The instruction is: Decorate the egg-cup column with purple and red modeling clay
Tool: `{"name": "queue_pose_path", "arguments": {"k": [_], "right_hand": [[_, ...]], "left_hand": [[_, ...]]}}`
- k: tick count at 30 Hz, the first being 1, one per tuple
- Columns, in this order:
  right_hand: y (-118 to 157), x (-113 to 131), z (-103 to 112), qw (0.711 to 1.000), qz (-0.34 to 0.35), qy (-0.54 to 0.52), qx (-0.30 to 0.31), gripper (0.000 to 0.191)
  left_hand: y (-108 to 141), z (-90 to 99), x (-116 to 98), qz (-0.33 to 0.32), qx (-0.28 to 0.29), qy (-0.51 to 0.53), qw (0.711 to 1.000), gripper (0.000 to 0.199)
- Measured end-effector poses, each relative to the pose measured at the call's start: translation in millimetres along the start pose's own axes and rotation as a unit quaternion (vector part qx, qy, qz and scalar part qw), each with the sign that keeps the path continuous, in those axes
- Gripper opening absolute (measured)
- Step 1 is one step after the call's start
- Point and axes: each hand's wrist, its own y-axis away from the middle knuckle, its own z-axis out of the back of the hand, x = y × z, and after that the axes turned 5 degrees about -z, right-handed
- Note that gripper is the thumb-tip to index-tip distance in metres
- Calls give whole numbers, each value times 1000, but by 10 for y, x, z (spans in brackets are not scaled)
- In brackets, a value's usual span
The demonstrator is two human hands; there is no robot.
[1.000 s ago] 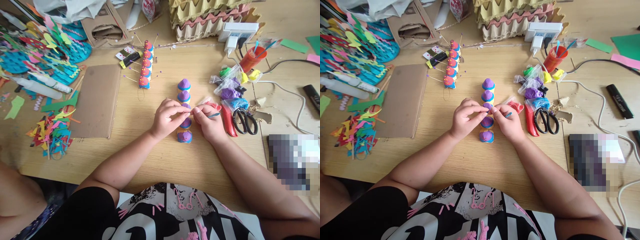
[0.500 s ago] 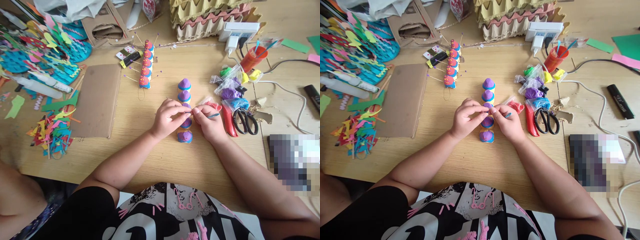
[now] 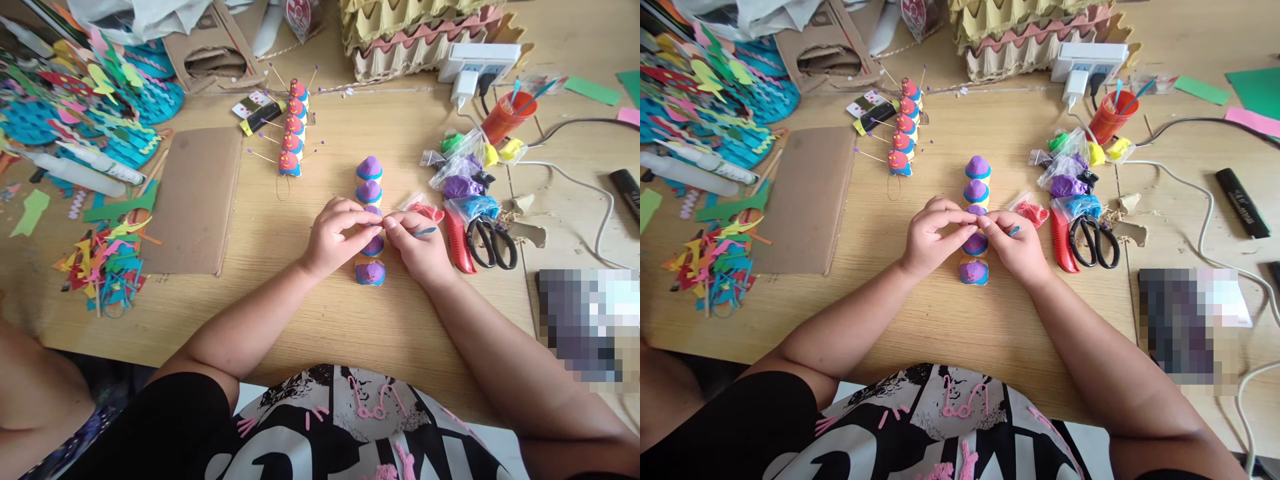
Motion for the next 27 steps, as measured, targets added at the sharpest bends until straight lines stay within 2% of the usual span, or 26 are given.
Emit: {"name": "queue_pose_path", "arguments": {"k": [8,27], "right_hand": [[-6,14,-5,1000,10,19,2,49],[-1,24,-4,1000,10,12,13,46]], "left_hand": [[-14,20,-15,20,14,-14,1000,7],[-5,-3,1,-5,-8,-16,1000,3]]}}
